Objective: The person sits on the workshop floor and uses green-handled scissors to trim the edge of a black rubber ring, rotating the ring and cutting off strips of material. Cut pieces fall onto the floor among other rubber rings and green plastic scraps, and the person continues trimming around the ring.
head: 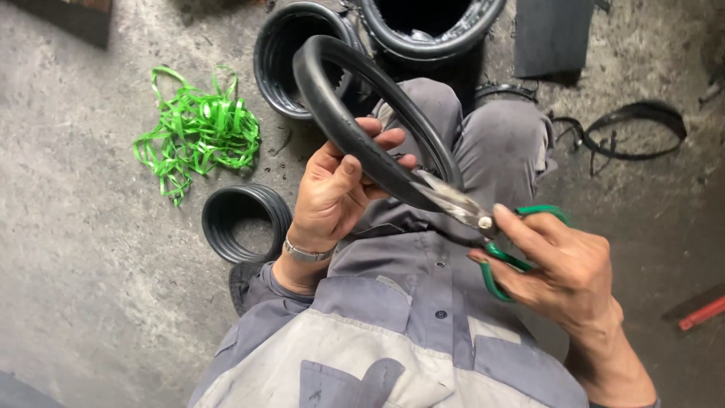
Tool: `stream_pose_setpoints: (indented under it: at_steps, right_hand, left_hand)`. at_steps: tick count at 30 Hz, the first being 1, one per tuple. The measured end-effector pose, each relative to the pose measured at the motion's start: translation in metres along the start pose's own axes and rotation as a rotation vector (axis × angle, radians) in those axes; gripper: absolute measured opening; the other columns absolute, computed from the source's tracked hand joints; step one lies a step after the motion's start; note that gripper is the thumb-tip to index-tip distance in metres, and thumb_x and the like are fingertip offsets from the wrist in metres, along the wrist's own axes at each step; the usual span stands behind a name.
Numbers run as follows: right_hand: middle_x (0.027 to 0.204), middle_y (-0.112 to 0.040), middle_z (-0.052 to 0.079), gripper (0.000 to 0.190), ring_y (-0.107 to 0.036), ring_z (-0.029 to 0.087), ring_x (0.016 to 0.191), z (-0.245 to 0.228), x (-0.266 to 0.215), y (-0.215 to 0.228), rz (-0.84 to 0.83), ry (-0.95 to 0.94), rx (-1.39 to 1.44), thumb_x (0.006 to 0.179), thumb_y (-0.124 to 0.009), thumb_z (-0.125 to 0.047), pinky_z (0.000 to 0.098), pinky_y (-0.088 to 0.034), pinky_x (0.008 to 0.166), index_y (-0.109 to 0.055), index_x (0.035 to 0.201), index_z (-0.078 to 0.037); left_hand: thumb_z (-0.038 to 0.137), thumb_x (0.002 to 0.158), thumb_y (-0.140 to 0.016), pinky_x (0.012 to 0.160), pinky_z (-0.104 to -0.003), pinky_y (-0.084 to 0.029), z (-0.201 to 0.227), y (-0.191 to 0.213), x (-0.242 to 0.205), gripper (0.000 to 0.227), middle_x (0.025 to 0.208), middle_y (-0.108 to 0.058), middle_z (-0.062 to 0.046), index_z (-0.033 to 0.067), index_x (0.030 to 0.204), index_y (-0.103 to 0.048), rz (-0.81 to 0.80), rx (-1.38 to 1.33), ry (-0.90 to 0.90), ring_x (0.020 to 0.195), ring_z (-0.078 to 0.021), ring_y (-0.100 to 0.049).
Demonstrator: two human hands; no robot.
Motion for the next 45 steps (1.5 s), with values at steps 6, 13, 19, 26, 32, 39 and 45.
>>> stream_pose_setpoints:
  at_steps: [6, 13, 19, 26, 32, 39, 45]
  right_hand:
    - [0.086, -0.068, 0.007, 0.058, -0.065, 0.022, 0.065, -0.010, 0.012, -0.005, -0.032, 0.123, -0.097, 0.071, -0.093, -0.026, 0.0345, -0.050, 0.058, -0.073, 0.123, -0.008]
    - [0.083, -0.065, 0.006, 0.061, -0.063, 0.022, 0.063, -0.006, 0.009, -0.013, -0.100, 0.127, -0.078, 0.073, -0.090, -0.028, 0.0361, -0.050, 0.056, -0.071, 0.128, -0.008]
    - [0.079, -0.062, 0.005, 0.061, -0.061, 0.021, 0.061, -0.005, 0.004, -0.019, -0.128, 0.108, -0.106, 0.076, -0.088, -0.027, 0.0365, -0.048, 0.054, -0.070, 0.131, -0.008]
    - [0.074, -0.056, 0.004, 0.061, -0.059, 0.020, 0.059, -0.008, -0.003, -0.018, -0.122, 0.124, -0.194, 0.077, -0.088, -0.025, 0.0360, -0.047, 0.054, -0.070, 0.132, -0.009]
    - [0.073, -0.055, 0.004, 0.061, -0.058, 0.019, 0.059, -0.008, -0.004, -0.017, -0.133, 0.110, -0.219, 0.076, -0.088, -0.024, 0.0356, -0.046, 0.054, -0.070, 0.132, -0.009]
    - [0.073, -0.054, 0.003, 0.060, -0.058, 0.019, 0.059, -0.012, -0.005, -0.015, -0.147, 0.107, -0.292, 0.077, -0.089, -0.025, 0.0351, -0.046, 0.053, -0.070, 0.132, -0.009]
    - [0.073, -0.054, 0.002, 0.058, -0.058, 0.018, 0.058, -0.014, -0.004, -0.014, -0.152, 0.099, -0.353, 0.080, -0.089, -0.026, 0.0345, -0.045, 0.052, -0.071, 0.132, -0.010]
  left_hand:
    - [0.015, 0.112, -0.058, 0.113, -0.054, -0.056, -0.008, 0.004, 0.000, 0.046, 0.149, -0.058, -0.025, 0.0015, 0.154, -0.044, 0.012, 0.013, 0.009, 0.131, -0.0406, -0.060]
    - [0.015, 0.113, -0.058, 0.112, -0.056, -0.056, -0.019, 0.011, -0.003, 0.045, 0.148, -0.058, -0.025, 0.0012, 0.153, -0.042, 0.011, 0.028, 0.035, 0.134, -0.0412, -0.060]
    - [0.013, 0.112, -0.059, 0.115, -0.056, -0.055, -0.024, 0.012, -0.006, 0.045, 0.149, -0.057, -0.024, 0.0012, 0.153, -0.042, 0.018, 0.044, 0.037, 0.136, -0.0406, -0.059]
    - [0.010, 0.111, -0.061, 0.111, -0.053, -0.054, -0.034, 0.013, -0.005, 0.045, 0.149, -0.058, -0.023, 0.0009, 0.151, -0.043, 0.014, 0.018, 0.041, 0.133, -0.0393, -0.059]
    - [0.010, 0.110, -0.063, 0.113, -0.054, -0.054, -0.041, 0.012, -0.004, 0.045, 0.146, -0.060, -0.023, -0.0002, 0.151, -0.044, 0.001, 0.033, 0.063, 0.134, -0.0395, -0.059]
    - [0.009, 0.110, -0.064, 0.117, -0.057, -0.054, -0.053, 0.012, -0.005, 0.046, 0.143, -0.062, -0.023, 0.0000, 0.150, -0.045, -0.002, 0.043, 0.078, 0.133, -0.0394, -0.060]
    - [0.011, 0.109, -0.066, 0.114, -0.053, -0.054, -0.061, 0.010, -0.003, 0.048, 0.140, -0.064, -0.020, 0.0002, 0.151, -0.044, 0.002, 0.059, 0.077, 0.133, -0.0373, -0.061]
Point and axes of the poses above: each hand's wrist, its own x-axis towards the middle knuckle, its own y-axis out of the back of the hand, z = x × y, the point moved 8 cm from there along x, towards the middle knuckle
